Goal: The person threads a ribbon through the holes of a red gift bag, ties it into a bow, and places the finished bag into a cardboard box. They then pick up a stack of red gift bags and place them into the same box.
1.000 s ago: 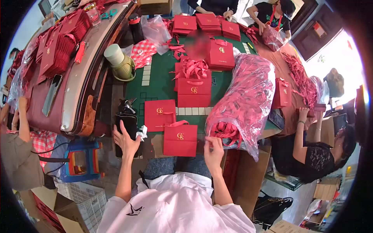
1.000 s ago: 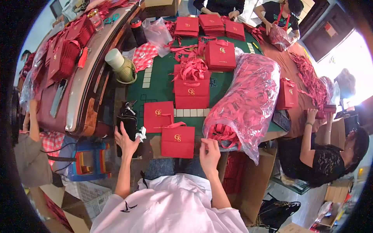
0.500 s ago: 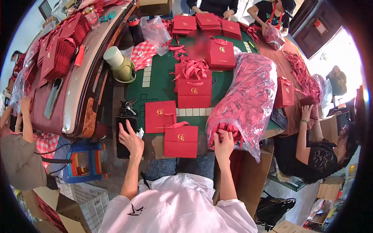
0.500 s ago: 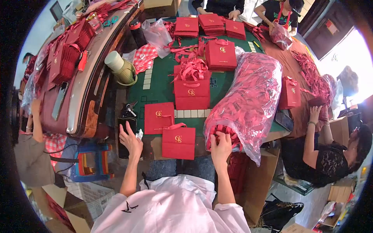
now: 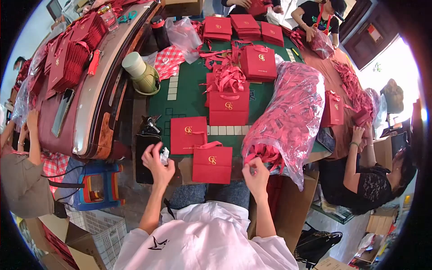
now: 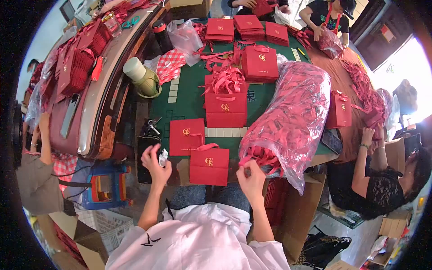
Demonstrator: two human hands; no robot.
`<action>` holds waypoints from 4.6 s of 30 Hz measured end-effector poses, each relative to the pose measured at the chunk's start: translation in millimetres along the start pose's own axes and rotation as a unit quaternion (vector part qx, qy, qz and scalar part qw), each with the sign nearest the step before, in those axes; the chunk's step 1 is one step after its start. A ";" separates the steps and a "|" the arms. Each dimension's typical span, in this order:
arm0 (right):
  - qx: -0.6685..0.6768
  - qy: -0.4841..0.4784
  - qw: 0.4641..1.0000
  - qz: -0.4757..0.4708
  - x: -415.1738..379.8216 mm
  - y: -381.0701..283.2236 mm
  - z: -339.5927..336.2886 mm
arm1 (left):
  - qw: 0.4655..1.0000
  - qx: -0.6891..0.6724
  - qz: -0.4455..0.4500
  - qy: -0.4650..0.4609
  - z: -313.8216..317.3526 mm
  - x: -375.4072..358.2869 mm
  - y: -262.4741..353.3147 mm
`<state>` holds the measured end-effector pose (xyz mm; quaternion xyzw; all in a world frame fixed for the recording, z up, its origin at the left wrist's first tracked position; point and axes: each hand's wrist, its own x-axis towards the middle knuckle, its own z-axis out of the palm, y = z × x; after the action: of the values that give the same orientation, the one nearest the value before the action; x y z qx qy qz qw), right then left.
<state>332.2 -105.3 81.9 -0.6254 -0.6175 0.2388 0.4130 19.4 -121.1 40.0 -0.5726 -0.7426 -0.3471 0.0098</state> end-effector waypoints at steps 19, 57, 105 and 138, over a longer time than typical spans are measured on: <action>0.051 -0.235 0.968 -0.074 -26.9 -18.6 16.5 | 0.604 -0.613 -0.291 -0.418 48.4 -26.3 92.7; 0.027 -0.005 1.000 0.010 4.2 -4.9 66.4 | 0.938 -0.143 0.145 -0.281 52.4 13.6 101.3; 0.146 -0.130 0.978 0.078 45.6 20.5 50.6 | 0.901 -0.194 0.265 -0.283 11.8 1.8 111.3; -0.301 -0.078 0.945 0.097 -20.8 36.9 -18.5 | 0.942 -0.202 0.003 -0.267 48.9 33.8 81.7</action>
<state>365.8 -125.7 57.6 -0.7570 -0.6270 0.1287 0.1311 96.6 -58.4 58.1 -0.6368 -0.6305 -0.3240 -0.3032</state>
